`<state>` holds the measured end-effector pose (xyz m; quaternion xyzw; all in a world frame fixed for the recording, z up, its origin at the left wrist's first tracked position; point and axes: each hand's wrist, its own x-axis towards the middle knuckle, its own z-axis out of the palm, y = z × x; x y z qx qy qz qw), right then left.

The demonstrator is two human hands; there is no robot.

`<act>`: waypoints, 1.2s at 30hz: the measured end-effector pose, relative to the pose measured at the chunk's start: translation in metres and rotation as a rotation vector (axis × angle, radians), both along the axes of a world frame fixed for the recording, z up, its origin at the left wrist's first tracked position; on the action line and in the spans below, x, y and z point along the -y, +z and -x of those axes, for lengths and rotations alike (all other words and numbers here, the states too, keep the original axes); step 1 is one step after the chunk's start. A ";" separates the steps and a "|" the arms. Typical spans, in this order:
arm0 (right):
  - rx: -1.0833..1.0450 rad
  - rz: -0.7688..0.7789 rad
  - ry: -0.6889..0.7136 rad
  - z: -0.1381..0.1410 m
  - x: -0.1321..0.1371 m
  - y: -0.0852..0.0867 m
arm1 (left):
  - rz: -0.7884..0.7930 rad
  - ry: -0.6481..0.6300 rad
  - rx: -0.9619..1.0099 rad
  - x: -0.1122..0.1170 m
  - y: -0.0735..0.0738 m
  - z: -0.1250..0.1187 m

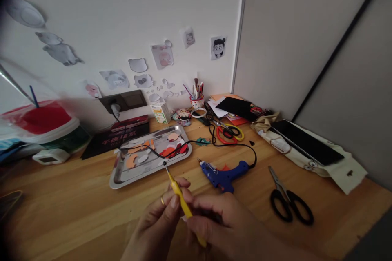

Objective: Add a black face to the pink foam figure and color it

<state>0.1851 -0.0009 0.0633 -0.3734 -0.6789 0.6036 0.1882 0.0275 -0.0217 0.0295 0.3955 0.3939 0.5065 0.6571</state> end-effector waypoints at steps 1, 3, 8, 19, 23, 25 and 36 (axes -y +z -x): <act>0.016 0.015 -0.024 0.000 0.001 -0.003 | -0.011 -0.001 -0.010 -0.001 0.000 -0.003; 0.052 -0.029 -0.086 0.000 0.004 -0.006 | -0.018 -0.021 -0.045 -0.003 0.000 -0.008; 0.130 -0.213 -0.217 -0.009 0.015 -0.011 | 0.051 -0.118 -0.139 0.003 -0.006 -0.006; 0.466 -0.945 -0.154 -0.034 0.022 -0.035 | -1.059 -0.246 -1.417 0.023 -0.025 0.067; 0.549 -1.139 -0.007 -0.032 0.022 -0.055 | -1.245 -0.271 -1.634 0.019 -0.031 0.047; 0.584 -1.172 0.043 -0.034 0.024 -0.067 | -1.277 -0.272 -1.684 0.018 -0.038 0.040; 0.835 -1.387 0.114 -0.025 0.018 -0.061 | -1.304 -0.298 -1.712 0.017 -0.039 0.035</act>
